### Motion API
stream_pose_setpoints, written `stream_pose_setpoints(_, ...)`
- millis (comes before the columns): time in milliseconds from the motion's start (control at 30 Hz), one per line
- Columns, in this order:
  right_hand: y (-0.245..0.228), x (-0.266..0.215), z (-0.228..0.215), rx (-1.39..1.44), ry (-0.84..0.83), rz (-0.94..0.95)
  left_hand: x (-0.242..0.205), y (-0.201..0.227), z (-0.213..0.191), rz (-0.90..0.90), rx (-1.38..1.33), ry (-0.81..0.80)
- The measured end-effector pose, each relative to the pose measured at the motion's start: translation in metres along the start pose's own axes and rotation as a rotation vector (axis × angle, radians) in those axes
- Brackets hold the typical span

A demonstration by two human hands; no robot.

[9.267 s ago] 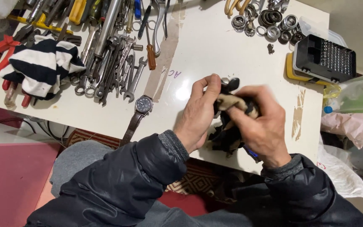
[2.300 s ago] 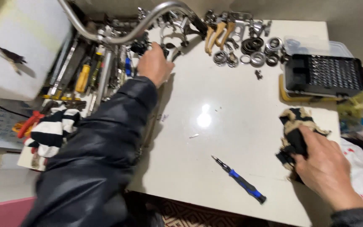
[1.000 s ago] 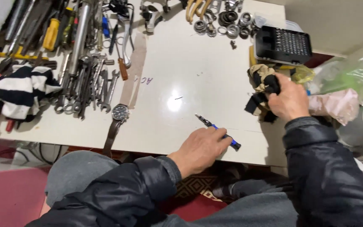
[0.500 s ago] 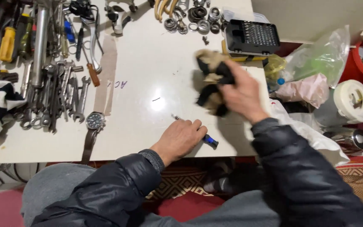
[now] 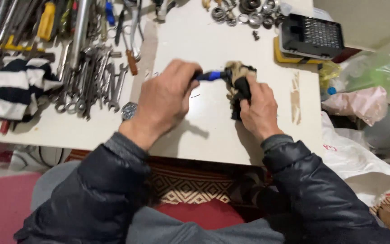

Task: The person cleans a bicycle handlebar grip with a cloth, then wipes the workbench surface. They open a plastic case containing screwdriver bits, place a screwdriver handle inside, and close the case before wiping the table again.

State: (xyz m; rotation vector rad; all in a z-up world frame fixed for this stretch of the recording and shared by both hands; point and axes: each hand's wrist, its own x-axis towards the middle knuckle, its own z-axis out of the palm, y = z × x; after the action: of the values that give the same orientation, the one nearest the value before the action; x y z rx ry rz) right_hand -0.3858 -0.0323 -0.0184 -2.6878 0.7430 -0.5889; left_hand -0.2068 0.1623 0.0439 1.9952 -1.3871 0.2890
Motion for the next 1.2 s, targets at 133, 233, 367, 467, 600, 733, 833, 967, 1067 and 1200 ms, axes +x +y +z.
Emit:
stream_pose_setpoints(133,-0.022,0.022,-0.028,0.176,0.127,-0.124,0.001,-0.012,-0.034,0.002,-0.01,0.031)
stream_pose_setpoints(233,-0.042,0.014,-0.078,0.246,-0.047,-0.236,-0.002,-0.017,-0.053,0.072,-0.018,0.051)
stream_pose_setpoints(367,-0.041,-0.034,-0.076,0.178,-0.26,-0.375,-0.009,-0.023,-0.066,0.077,0.053,0.051)
stream_pose_setpoints(467,-0.051,-0.06,-0.045,0.091,-0.285,-0.54,-0.009,-0.02,-0.068,0.099,0.034,0.071)
stream_pose_setpoints(600,-0.041,-0.037,-0.017,-0.088,-0.096,-0.663,-0.01,-0.015,-0.065,0.097,0.007,0.077)
stream_pose_setpoints(733,-0.023,-0.001,-0.033,-0.138,-0.205,-0.347,-0.01,-0.014,-0.069,0.103,-0.036,0.092)
stream_pose_setpoints(833,-0.04,-0.003,-0.05,0.036,-0.095,-0.335,-0.011,-0.015,-0.075,0.102,-0.006,0.126)
stream_pose_setpoints(967,-0.058,-0.039,-0.034,0.105,-0.189,-0.604,-0.011,-0.015,-0.076,0.116,-0.024,0.142)
stream_pose_setpoints(1067,-0.057,-0.053,-0.014,0.054,-0.274,-0.696,-0.009,-0.011,-0.069,0.115,-0.009,0.116)
stream_pose_setpoints(1200,-0.024,-0.02,0.0,-0.116,-0.097,-0.636,-0.014,-0.01,-0.051,0.131,0.007,-0.012)
